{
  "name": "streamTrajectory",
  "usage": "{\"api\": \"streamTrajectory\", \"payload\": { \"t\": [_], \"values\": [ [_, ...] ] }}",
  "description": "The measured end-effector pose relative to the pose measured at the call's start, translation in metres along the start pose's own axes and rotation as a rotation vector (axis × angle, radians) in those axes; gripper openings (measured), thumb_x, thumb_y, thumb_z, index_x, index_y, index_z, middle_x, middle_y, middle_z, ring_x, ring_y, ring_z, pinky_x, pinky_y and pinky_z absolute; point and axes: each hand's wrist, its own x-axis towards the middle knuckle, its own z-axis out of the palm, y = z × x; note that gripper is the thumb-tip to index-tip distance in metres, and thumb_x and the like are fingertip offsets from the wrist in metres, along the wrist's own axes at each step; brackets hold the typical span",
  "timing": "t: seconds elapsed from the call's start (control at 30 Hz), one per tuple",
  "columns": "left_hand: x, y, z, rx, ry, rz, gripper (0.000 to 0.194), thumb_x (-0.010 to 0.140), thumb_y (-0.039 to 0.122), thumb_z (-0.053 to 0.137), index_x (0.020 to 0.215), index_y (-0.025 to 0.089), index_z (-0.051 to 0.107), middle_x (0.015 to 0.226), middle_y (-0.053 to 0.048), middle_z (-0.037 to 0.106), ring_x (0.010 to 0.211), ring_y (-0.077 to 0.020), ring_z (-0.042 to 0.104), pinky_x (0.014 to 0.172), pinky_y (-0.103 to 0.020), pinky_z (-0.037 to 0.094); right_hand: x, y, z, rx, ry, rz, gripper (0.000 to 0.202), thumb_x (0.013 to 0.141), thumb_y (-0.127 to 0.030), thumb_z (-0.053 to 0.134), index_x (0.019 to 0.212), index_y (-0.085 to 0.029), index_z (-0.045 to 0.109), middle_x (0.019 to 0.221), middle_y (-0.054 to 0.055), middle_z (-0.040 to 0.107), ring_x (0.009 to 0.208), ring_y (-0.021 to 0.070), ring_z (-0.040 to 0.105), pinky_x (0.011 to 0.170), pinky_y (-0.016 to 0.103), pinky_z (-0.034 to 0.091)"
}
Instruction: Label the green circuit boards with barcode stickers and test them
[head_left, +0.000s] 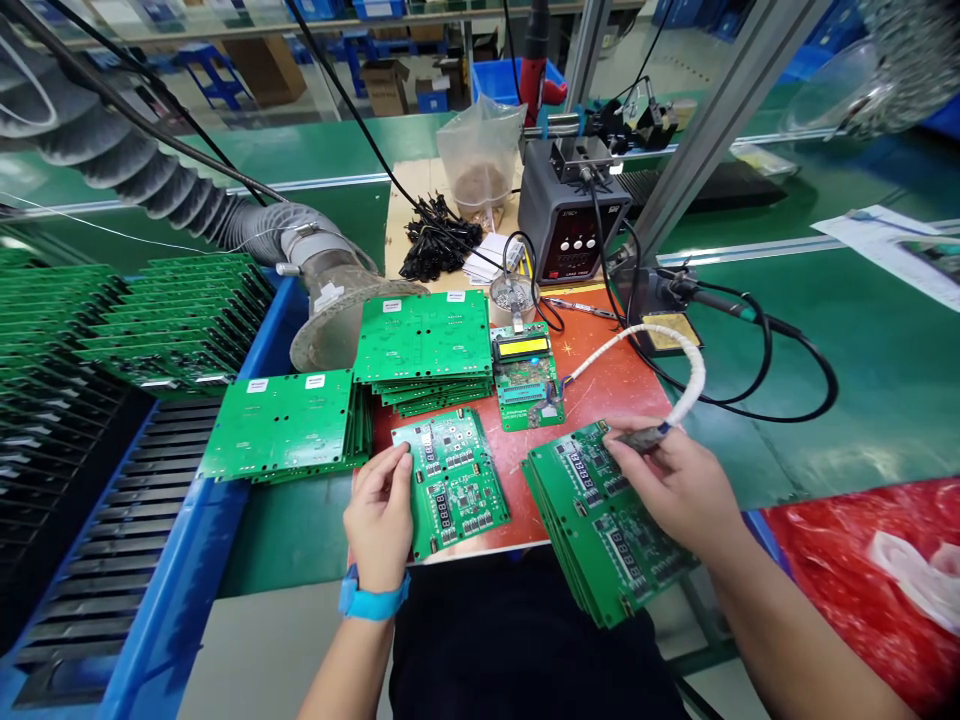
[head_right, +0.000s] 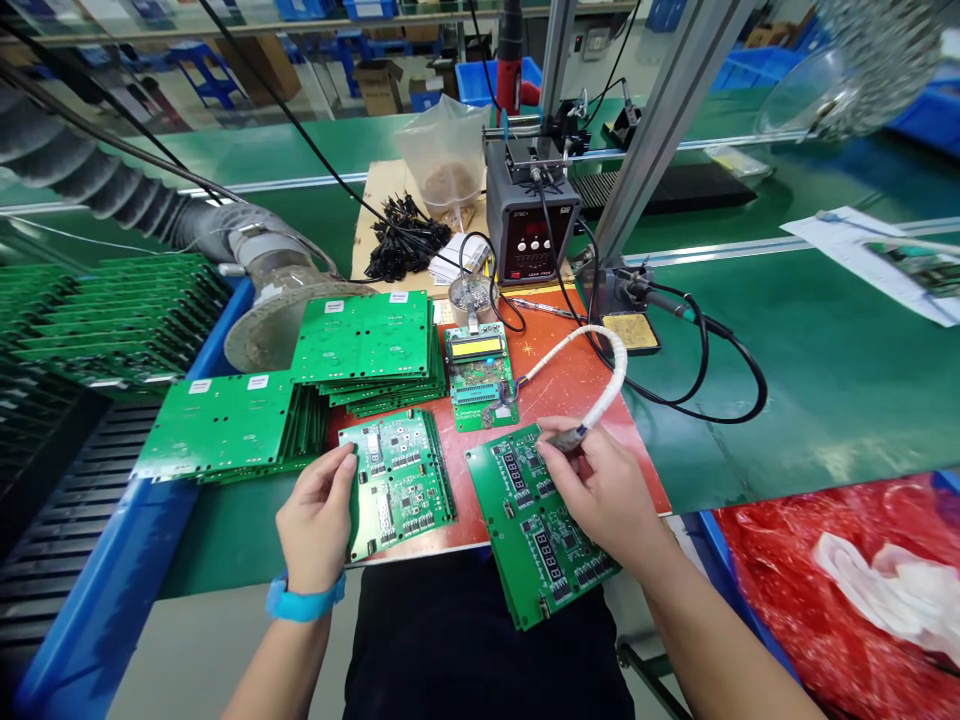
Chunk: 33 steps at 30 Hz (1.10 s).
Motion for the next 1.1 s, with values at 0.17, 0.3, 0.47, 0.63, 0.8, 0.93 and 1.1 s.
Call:
{"api": "streamTrajectory", "payload": {
  "t": [0.17,0.3,0.47,0.63,0.8,0.93,1.1],
  "values": [
    [-0.001,0.0,0.003,0.038,-0.015,0.039,0.028,0.083,0.04,0.058,0.097,0.019,0.07,0.101,-0.007,0.068,0.098,-0.0218,0.062,0.091,-0.037,0.047,0.002,0.0,-0.005,0.003,-0.064,-0.014,0.026,0.087,-0.034,0.055,0.109,-0.022,0.061,0.095,0.006,0.069,0.078,0.018,0.066,0.066,0.029,0.056],
    [0.0,0.004,0.005,0.054,-0.021,0.062,0.027,0.083,0.039,0.056,0.096,0.019,0.069,0.101,-0.008,0.066,0.098,-0.021,0.061,0.088,-0.036,0.048,0.004,0.0,-0.008,-0.024,-0.091,-0.022,0.026,0.087,-0.035,0.054,0.108,-0.022,0.061,0.103,0.007,0.068,0.081,0.0187,0.066,0.071,0.032,0.055],
    [0.001,0.009,0.005,0.082,-0.002,0.069,0.026,0.081,0.039,0.058,0.092,0.018,0.068,0.106,-0.01,0.06,0.088,-0.0189,0.061,0.073,-0.031,0.051,0.004,-0.001,-0.007,-0.003,-0.098,-0.004,0.023,0.086,-0.035,0.055,0.104,-0.021,0.061,0.099,0.007,0.069,0.082,0.0185,0.066,0.07,0.03,0.055],
    [0.002,0.006,0.004,0.072,-0.015,0.088,0.023,0.083,0.036,0.058,0.092,0.017,0.067,0.104,-0.009,0.06,0.089,-0.0182,0.061,0.072,-0.03,0.051,0.004,0.0,-0.008,-0.019,-0.102,-0.008,0.021,0.086,-0.035,0.055,0.101,-0.021,0.061,0.097,0.006,0.069,0.081,0.0182,0.066,0.07,0.031,0.054],
    [-0.008,0.016,-0.002,0.12,0.047,0.224,0.017,0.085,0.028,0.057,0.095,0.017,0.066,0.108,-0.009,0.057,0.102,-0.0214,0.058,0.082,-0.034,0.05,0.005,0.0,-0.009,-0.025,-0.108,-0.013,0.019,0.086,-0.035,0.054,0.096,-0.021,0.06,0.1,0.007,0.069,0.086,0.0196,0.065,0.073,0.032,0.053],
    [-0.025,0.042,-0.007,0.114,-0.037,0.501,0.013,0.083,0.015,0.06,0.094,0.02,0.064,0.101,-0.006,0.059,0.097,-0.0192,0.059,0.085,-0.035,0.048,0.004,0.0,-0.008,-0.023,-0.109,-0.007,0.019,0.086,-0.035,0.054,0.098,-0.021,0.06,0.1,0.006,0.069,0.087,0.0192,0.065,0.075,0.032,0.053],
    [-0.042,0.075,0.002,-0.039,-0.482,0.784,0.021,0.08,0.022,0.067,0.1,0.02,0.062,0.108,-0.007,0.064,0.112,-0.0231,0.055,0.093,-0.038,0.046,0.004,0.001,-0.008,-0.014,-0.119,-0.007,0.019,0.086,-0.034,0.055,0.101,-0.022,0.059,0.098,0.005,0.068,0.087,0.0184,0.064,0.076,0.031,0.052]
  ]
}}
